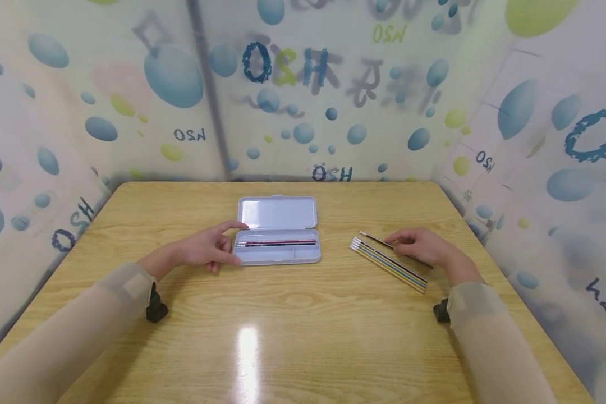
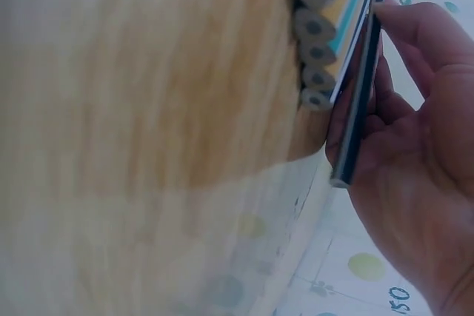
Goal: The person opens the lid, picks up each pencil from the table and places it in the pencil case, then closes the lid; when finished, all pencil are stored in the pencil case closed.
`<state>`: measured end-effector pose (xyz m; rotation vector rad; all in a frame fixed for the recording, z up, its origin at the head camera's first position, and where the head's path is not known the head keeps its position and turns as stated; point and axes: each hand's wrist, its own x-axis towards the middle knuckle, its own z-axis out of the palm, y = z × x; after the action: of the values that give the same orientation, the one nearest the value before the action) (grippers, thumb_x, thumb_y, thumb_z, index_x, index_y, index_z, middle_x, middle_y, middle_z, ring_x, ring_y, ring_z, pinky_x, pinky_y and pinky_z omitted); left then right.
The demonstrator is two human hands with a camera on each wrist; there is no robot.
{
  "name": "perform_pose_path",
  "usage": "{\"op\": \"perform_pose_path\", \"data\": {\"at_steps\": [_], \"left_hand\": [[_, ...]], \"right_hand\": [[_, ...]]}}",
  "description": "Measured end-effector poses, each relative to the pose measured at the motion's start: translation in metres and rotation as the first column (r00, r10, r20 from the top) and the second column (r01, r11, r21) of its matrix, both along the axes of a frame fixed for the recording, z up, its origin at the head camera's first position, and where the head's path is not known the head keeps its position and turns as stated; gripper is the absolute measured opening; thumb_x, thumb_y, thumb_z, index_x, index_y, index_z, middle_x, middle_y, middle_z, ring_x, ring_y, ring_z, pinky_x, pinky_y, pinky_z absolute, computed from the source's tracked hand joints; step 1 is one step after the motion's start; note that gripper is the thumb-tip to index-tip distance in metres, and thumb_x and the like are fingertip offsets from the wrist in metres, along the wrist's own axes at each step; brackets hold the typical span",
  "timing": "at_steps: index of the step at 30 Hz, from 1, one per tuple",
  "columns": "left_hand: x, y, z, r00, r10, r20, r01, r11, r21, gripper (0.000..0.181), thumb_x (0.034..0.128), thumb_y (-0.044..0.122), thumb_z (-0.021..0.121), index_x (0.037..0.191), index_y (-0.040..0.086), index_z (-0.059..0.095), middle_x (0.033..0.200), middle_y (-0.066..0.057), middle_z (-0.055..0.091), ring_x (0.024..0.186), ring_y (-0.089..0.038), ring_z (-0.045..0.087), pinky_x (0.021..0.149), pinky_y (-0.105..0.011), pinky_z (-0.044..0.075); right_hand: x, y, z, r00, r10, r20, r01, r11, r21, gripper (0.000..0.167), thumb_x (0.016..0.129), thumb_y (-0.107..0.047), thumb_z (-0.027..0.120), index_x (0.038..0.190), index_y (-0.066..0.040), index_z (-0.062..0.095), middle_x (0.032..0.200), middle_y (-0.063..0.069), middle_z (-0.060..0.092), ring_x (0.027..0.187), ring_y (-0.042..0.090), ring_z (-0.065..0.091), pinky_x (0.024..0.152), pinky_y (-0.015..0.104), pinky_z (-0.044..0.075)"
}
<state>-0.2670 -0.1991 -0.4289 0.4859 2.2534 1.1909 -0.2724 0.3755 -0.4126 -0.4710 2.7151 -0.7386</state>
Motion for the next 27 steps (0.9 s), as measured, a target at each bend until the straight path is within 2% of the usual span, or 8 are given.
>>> {"op": "perform_pose_path", "data": {"at_steps": [5, 9, 14, 17, 21, 24, 27], "left_hand": [[-0.001, 0.0, -0.002, 1.0, -0.009, -0.01, 0.008, 1.0, -0.007, 0.09, 0.0975, 0.029, 0.087, 0.168, 0.027, 0.032, 0.084, -0.005, 0.059, 0.055, -0.017, 0.064, 0.055, -0.028, 0.054], [-0.001, 0.001, -0.003, 1.0, -0.012, -0.02, 0.012, 1.0, -0.017, 0.091, 0.0969, 0.032, 0.088, 0.168, 0.027, 0.032, 0.083, -0.005, 0.059, 0.055, -0.018, 0.063, 0.056, -0.029, 0.055], [-0.002, 0.0, -0.003, 1.0, -0.011, -0.016, 0.011, 1.0, -0.023, 0.091, 0.0965, 0.032, 0.088, 0.168, 0.028, 0.031, 0.085, -0.005, 0.059, 0.056, -0.018, 0.065, 0.057, -0.028, 0.056], [-0.001, 0.0, -0.002, 1.0, -0.006, -0.013, 0.006, 1.0, -0.015, 0.091, 0.0967, 0.031, 0.088, 0.168, 0.028, 0.031, 0.085, -0.006, 0.06, 0.056, -0.018, 0.065, 0.057, -0.028, 0.056], [0.0, -0.001, 0.0, 1.0, -0.004, -0.014, 0.004, 1.0, -0.007, 0.09, 0.0971, 0.029, 0.088, 0.167, 0.027, 0.031, 0.084, -0.006, 0.061, 0.055, -0.018, 0.066, 0.056, -0.028, 0.055], [0.001, -0.001, 0.002, 1.0, -0.004, -0.016, 0.004, 1.0, -0.008, 0.091, 0.0969, 0.029, 0.088, 0.168, 0.027, 0.031, 0.084, -0.006, 0.061, 0.055, -0.018, 0.066, 0.056, -0.028, 0.056], [0.003, 0.0, 0.004, 1.0, 0.004, -0.012, -0.004, 1.0, -0.01, 0.092, 0.0961, 0.03, 0.089, 0.168, 0.027, 0.032, 0.085, -0.006, 0.061, 0.056, -0.018, 0.066, 0.057, -0.028, 0.056]], "right_hand": [[0.001, -0.001, 0.0, 1.0, -0.025, -0.019, 0.024, 1.0, -0.015, 0.034, 0.111, -0.027, 0.068, 0.142, -0.015, 0.074, 0.124, 0.009, 0.08, 0.103, 0.017, 0.068, 0.085, 0.027, 0.054], [0.004, -0.002, 0.003, 0.998, -0.059, 0.003, 0.059, 0.997, -0.057, 0.037, 0.112, -0.028, 0.065, 0.146, -0.015, 0.071, 0.122, 0.01, 0.077, 0.09, 0.016, 0.064, 0.076, 0.028, 0.053], [0.006, -0.005, 0.014, 0.999, -0.033, 0.034, 0.039, 0.98, -0.194, 0.039, 0.116, -0.022, 0.059, 0.152, -0.008, 0.064, 0.103, 0.011, 0.069, 0.082, 0.021, 0.061, 0.072, 0.032, 0.056], [0.004, -0.012, 0.021, 0.999, -0.016, 0.046, 0.027, 0.965, -0.259, 0.039, 0.116, -0.021, 0.057, 0.153, -0.009, 0.063, 0.089, 0.011, 0.061, 0.073, 0.021, 0.057, 0.064, 0.032, 0.053], [0.002, -0.026, 0.029, 0.999, -0.02, 0.025, 0.026, 0.971, -0.24, 0.04, 0.115, -0.028, 0.062, 0.154, -0.017, 0.063, 0.103, 0.012, 0.062, 0.073, 0.023, 0.057, 0.062, 0.032, 0.049], [0.001, -0.037, 0.033, 1.0, -0.028, 0.0, 0.028, 0.977, -0.212, 0.041, 0.112, -0.031, 0.067, 0.153, -0.023, 0.065, 0.12, 0.011, 0.063, 0.083, 0.03, 0.063, 0.07, 0.034, 0.054], [-0.001, -0.047, 0.036, 1.0, -0.026, -0.011, 0.024, 0.977, -0.21, 0.042, 0.11, -0.026, 0.07, 0.151, -0.024, 0.066, 0.122, 0.01, 0.063, 0.089, 0.034, 0.064, 0.075, 0.035, 0.056]]}}
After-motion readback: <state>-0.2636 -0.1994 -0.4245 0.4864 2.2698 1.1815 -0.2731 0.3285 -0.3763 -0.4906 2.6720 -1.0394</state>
